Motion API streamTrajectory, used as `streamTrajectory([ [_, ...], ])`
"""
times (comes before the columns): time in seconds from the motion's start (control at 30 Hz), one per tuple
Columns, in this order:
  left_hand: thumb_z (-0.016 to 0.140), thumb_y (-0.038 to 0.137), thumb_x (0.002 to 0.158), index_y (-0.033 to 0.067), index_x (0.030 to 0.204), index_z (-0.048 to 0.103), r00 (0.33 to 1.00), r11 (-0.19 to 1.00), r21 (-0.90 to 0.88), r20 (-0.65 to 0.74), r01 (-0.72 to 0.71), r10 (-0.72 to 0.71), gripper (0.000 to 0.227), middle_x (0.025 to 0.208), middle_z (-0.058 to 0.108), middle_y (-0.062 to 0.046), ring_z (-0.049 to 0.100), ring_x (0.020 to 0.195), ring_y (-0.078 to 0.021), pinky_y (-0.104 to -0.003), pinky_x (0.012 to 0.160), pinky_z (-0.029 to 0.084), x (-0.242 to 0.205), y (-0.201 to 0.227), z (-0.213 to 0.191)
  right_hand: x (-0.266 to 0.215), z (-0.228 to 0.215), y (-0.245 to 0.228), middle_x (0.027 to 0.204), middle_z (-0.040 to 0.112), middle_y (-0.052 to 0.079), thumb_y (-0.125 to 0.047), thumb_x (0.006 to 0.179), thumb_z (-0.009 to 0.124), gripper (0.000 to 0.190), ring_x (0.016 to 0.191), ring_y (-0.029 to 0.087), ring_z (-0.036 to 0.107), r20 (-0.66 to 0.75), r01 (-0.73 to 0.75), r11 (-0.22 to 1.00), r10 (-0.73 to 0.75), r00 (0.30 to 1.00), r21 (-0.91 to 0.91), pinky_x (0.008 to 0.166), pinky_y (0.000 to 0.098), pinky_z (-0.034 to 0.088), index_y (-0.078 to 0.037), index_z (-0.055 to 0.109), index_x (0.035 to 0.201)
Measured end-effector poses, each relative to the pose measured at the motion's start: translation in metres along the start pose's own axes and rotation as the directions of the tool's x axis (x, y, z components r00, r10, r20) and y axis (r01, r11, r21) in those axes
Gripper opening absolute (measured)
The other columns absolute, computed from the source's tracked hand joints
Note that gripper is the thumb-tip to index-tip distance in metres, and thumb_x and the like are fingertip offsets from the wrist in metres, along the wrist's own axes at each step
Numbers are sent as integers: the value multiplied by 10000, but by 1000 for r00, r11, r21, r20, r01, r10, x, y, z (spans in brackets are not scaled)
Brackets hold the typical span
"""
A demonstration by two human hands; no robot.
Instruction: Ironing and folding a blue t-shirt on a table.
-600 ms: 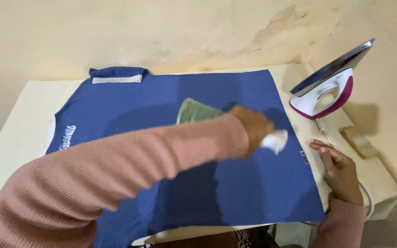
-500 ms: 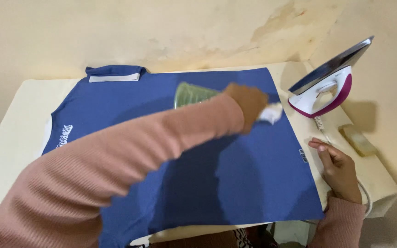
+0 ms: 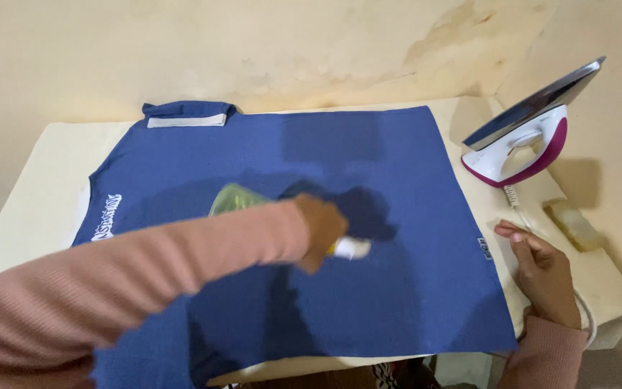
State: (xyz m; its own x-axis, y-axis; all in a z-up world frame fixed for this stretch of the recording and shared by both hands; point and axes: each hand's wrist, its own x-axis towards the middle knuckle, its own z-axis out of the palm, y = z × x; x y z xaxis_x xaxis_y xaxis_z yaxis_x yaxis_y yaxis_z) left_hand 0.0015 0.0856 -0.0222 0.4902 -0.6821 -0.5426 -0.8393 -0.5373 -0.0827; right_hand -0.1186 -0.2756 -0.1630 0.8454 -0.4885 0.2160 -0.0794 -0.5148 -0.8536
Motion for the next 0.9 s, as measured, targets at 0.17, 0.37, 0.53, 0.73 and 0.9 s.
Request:
streamTrajectory([
  [0.17,825,210,760,203,1221,678,997,990,-138,80,13,-2,484,1061,754,-93,737,976,-280,-441,869,594,-27,-23,36,1,3,9,1259,739,17,-275,1076,585,284,886,122,563,-1,-92,994,92,996,53,810,270,468,-86,767,1186],
  [0.37,835,173,727,177,1165,725,965,959,-177,-102,221,-241,452,993,753,-101,734,946,-294,-436,844,599,-48,-96,26,-2,5,-4,1254,737,17,-279,1081,577,293,806,152,509,-22,-129,992,129,991,15,737,285,435,-89,769,1196],
  [0.53,836,233,741,178,1188,701,868,904,-217,-269,368,-418,470,1030,758,-119,737,986,-319,-438,873,592,-66,-150,27,-3,5,-1,1241,742,33,-250,1073,565,293,1045,93,628,-32,12,997,-15,999,-80,949,258,472,-75,767,1194],
  [0.73,870,262,671,214,1315,653,737,845,-324,-418,426,-531,681,1173,722,-126,684,1077,-346,-454,929,555,-79,-239,78,0,5,14,1233,745,75,-243,1090,591,279,959,154,600,-33,-99,995,99,995,-1,845,292,485,-76,764,1232],
  [0.9,906,404,743,23,1250,713,248,774,-555,-738,305,-627,663,1180,726,-178,728,994,-320,-413,994,585,-122,-342,131,4,9,21,1270,696,135,-168,1089,566,290,1136,178,644,-7,-182,950,190,982,253,985,287,499,29,684,1267],
])
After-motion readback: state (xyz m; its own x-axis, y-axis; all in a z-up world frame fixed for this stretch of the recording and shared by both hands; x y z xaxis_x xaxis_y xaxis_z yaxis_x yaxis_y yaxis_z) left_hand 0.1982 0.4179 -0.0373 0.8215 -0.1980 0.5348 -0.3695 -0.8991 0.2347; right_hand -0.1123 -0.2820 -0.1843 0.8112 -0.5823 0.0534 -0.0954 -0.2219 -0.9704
